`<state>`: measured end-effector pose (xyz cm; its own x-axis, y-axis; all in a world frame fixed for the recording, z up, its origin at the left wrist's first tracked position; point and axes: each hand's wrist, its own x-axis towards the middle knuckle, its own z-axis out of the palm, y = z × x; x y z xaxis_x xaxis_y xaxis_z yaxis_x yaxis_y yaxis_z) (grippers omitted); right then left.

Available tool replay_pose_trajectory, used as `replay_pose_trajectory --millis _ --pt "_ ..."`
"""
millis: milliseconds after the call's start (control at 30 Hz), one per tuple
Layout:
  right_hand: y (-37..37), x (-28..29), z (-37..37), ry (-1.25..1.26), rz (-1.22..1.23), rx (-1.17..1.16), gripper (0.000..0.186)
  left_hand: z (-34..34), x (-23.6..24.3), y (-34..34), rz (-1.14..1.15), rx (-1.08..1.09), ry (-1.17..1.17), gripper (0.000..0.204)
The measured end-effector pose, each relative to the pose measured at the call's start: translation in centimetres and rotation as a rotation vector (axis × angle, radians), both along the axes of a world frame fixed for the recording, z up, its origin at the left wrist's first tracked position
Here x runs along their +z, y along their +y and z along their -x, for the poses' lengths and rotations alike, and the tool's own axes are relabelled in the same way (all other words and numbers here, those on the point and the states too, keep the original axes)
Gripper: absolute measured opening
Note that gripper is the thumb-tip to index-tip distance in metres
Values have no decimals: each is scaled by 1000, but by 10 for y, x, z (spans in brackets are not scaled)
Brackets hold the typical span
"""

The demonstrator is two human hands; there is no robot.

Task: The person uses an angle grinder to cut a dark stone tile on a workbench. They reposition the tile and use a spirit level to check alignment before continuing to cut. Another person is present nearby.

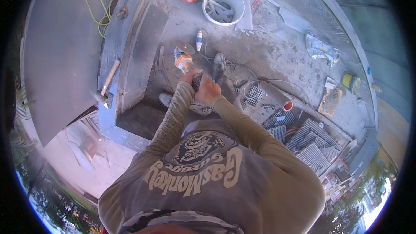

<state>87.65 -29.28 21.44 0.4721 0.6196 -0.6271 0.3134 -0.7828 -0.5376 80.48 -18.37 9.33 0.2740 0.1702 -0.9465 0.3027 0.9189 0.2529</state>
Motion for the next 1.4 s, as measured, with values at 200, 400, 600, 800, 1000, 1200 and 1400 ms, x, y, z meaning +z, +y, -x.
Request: replay_pose_trajectory --millis 200,400,600,800,1000,1200,1400 --pt "6 -37 -72 457 -187 -200 92 -51 -7 15 176 155 -132 26" --pt "70 -86 -86 355 -54 -275 98 -91 -56 80 -161 -301 95 35" --pt "132 -134 -116 463 -103 -216 93 -101 -152 158 -27 -339 250 33" --pt "150 -286 -193 303 -6 -226 66 -118 -195 233 116 -130 178 30" --pt "199 -510 -237 151 335 -20 64 -138 -263 259 120 -119 173 33" --pt "246 -689 -253 -149 314 -48 79 -126 -318 259 179 -108 216 36" --pt "249 -727 -264 -25 297 -222 59 -119 -324 262 222 -63 183 38"
